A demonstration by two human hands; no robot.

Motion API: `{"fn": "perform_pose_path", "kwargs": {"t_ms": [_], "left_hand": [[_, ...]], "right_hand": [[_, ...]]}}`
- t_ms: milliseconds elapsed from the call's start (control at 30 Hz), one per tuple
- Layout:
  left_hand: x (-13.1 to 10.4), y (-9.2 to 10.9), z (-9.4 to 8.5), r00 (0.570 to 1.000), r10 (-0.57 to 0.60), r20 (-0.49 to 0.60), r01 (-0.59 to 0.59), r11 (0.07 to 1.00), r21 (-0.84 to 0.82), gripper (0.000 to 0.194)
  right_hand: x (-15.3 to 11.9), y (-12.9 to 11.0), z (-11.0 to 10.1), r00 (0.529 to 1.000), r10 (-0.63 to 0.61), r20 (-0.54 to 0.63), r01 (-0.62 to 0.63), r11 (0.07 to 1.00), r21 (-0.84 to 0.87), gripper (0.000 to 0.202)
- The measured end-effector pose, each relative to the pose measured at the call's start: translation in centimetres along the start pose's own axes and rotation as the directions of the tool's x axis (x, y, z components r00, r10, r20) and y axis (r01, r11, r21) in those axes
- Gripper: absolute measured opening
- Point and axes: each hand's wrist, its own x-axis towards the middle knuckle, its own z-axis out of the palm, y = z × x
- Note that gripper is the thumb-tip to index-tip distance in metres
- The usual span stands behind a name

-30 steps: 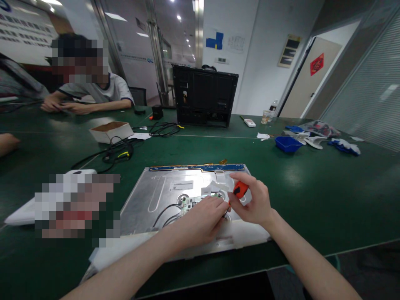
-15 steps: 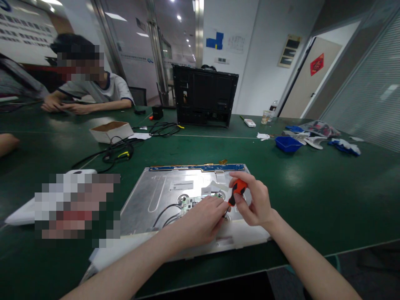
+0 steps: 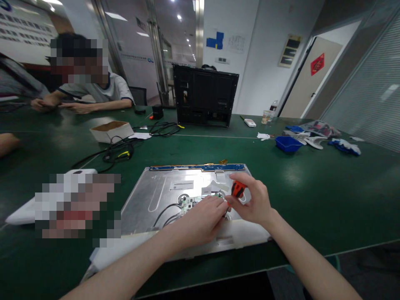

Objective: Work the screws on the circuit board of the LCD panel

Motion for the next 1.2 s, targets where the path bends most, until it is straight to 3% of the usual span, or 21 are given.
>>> {"fn": "perform_pose_path", "kwargs": {"t_ms": [267,567,900,1200], "left_hand": [[-0.06,-0.34,0.04,0.999,0.035,0.009,-0.035,0.999,-0.030,0.019],[-0.13,-0.24,0.05,1.000,0.022,-0.008,-0.022,0.999,-0.044,0.020],[-0.11,0.04,-0.06,1.000,0.006,-0.013,-0.006,1.000,0.017,0.016],[0.03,-0.02,-0.18,1.000,0.003,0.003,-0.003,1.000,0.002,0.014]], "right_hand": [[0.07,-0.23,-0.34,0.999,0.024,0.041,-0.027,0.998,0.064,0.046],[-0.10,-0.06,0.26,0.999,0.007,-0.036,-0.008,1.000,-0.001,0.038],[-0.12,0.01,0.05,1.000,0.006,0.015,-0.007,0.999,0.031,0.040],[0.09,0.17,0.20,1.000,0.002,-0.013,-0.001,0.999,0.042,0.035]]}}
